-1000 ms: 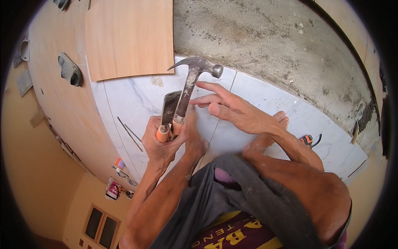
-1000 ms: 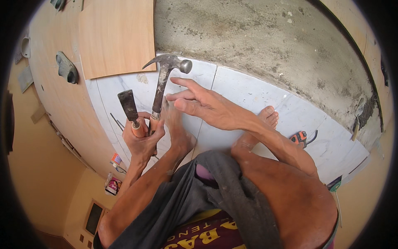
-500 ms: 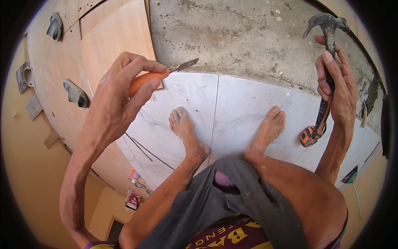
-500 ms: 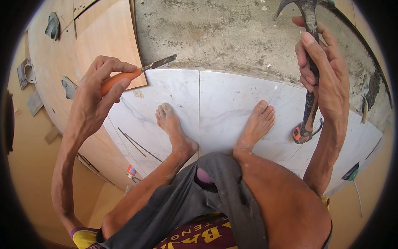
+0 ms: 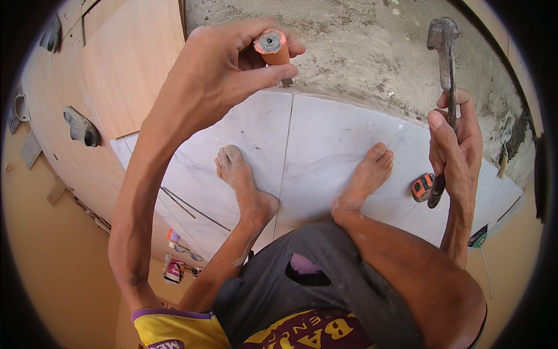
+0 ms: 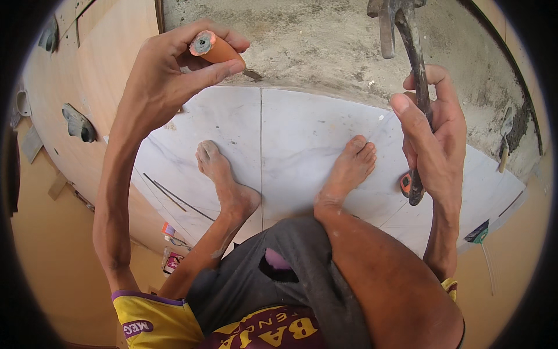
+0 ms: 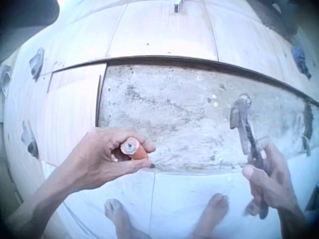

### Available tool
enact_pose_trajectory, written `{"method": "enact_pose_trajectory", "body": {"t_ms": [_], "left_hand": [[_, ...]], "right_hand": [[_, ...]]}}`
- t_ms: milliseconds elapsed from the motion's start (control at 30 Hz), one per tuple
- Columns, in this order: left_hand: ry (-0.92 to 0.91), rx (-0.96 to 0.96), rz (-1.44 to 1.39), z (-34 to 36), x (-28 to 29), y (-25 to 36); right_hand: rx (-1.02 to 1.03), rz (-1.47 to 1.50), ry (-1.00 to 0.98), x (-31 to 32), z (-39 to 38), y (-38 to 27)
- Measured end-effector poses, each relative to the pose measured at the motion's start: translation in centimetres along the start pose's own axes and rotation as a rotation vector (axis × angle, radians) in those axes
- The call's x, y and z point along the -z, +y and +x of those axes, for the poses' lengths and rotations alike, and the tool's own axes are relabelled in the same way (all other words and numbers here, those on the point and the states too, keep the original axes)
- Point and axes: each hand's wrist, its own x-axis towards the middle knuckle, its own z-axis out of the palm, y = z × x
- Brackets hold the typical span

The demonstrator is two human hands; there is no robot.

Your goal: The person mixes cement with a hoe, carries a bucket of mortar, and installs floor tiles. They use a hammer and a red tile leveling tool to secure the tiles into place.

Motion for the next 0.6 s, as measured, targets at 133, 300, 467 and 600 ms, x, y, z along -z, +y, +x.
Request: {"method": "enact_pose_trajectory", "body": {"t_ms": [133, 300, 467, 600], "left_hand": [[-0.176, -0.018, 0.097, 0.5, 1.6, 2.3], [0.008, -0.155, 0.017, -0.4, -0.4, -0.9], [-0.062, -0.116, 0.004, -0.4, -1.3, -0.8], [-0.087, -0.157, -0.065, -0.6, -1.7, -1.6]], "right_hand": [[0.094, 0.07, 0.064, -0.9, -0.3, -1.6], [0.324, -0.341, 0.18, -1.3, -0.5, -4.5], [0.659, -0.378, 0.123, -1.8, -2.0, -5.4], [0.599, -0.484, 0.027, -4.0, -2.5, -4.6]]}}
